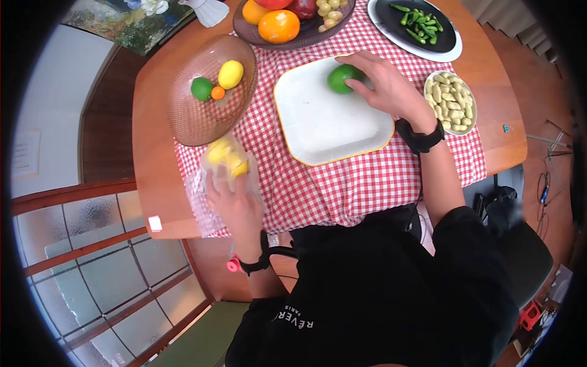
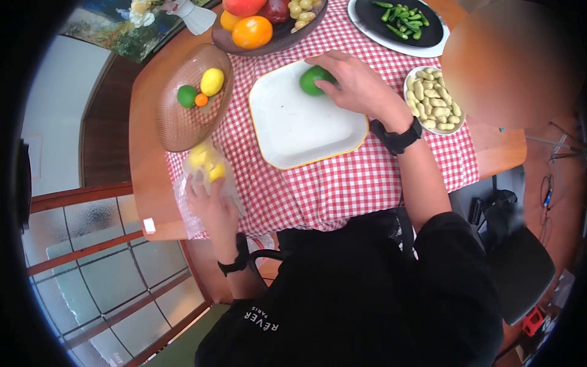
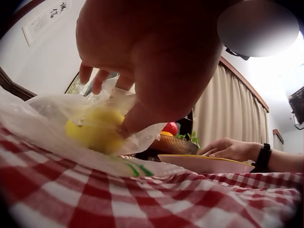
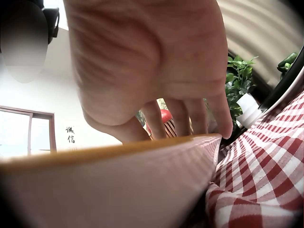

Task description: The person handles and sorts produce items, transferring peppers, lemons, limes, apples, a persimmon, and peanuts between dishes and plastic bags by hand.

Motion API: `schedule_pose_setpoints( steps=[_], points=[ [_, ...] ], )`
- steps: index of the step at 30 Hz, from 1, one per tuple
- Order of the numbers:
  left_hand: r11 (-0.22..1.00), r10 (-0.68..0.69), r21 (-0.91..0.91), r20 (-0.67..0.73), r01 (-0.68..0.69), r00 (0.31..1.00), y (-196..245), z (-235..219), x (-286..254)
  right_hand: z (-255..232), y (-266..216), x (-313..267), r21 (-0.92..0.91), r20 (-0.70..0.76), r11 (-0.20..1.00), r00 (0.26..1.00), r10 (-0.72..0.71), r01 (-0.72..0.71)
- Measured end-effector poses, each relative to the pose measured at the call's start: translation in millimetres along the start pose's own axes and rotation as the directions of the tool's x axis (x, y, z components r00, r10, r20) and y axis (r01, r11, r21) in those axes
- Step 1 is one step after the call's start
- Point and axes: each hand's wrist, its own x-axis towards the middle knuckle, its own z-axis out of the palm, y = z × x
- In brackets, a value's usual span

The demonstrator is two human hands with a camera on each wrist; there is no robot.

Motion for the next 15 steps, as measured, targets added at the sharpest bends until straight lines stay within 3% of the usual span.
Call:
schedule_pose_setpoints(
  steps=[3,5,12,15],
  points=[
    [0.999,0.013,-0.053,-0.026,-0.014,1.0,10,3,13,4,-2,-1,0.016,0.018,1.0,1.0,0.018,-0.018],
    [0.982,-0.007,-0.187,-0.045,-0.001,0.999,10,10,20,2,-2,1,0.01,0.014,1.0,1.0,0.005,-0.005],
    [0.996,0.0,-0.086,-0.074,-0.007,0.997,-2,16,49,-4,0,1,0.027,0.052,0.996,0.995,0.081,-0.083],
    [0.992,0.001,-0.125,-0.068,-0.01,0.998,0,12,59,-3,3,2,0.027,0.027,0.997,0.997,0.067,-0.068]
  ],
)
